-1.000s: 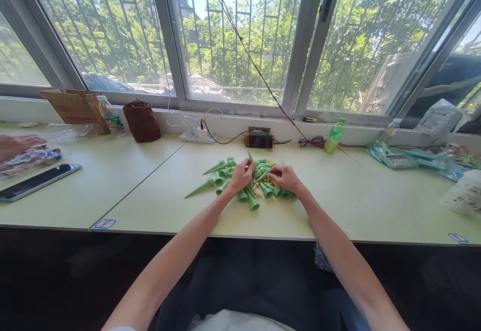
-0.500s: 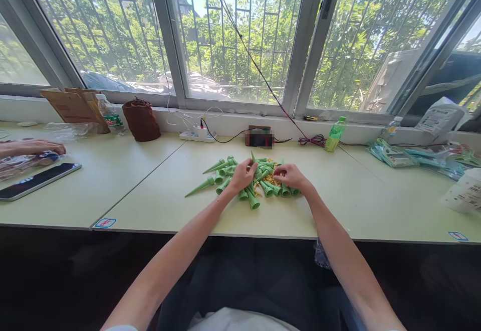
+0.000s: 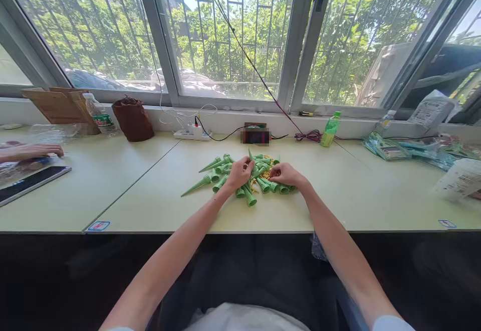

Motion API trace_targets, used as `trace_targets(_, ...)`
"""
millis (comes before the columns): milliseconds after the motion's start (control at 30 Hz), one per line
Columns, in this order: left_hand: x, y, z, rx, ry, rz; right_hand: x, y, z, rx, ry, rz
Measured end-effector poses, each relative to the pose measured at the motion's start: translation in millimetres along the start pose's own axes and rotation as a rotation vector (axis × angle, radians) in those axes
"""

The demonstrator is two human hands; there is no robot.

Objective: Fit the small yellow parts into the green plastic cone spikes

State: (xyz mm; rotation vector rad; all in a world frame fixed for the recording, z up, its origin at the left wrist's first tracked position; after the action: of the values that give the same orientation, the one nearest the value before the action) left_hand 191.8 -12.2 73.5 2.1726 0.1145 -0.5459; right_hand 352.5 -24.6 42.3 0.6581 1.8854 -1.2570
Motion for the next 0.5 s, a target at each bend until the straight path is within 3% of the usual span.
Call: trace_targets(500,0.9,-1.5,-0.4,0.023,0.000,-0.022,-3.5,1.4,4.0,0.004,-0.004,-0.040)
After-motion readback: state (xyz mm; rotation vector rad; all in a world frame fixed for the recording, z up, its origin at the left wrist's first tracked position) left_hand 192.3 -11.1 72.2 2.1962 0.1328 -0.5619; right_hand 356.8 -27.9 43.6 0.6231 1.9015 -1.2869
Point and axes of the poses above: each hand's wrist, its own z-axis away from the middle knuckle, its own x-axis out of the palm, y = z × x, the point moved 9 cm from there along -z, towards the middle knuckle, and after that the axes turned 2 degrees about z, right-handed, at the moved point
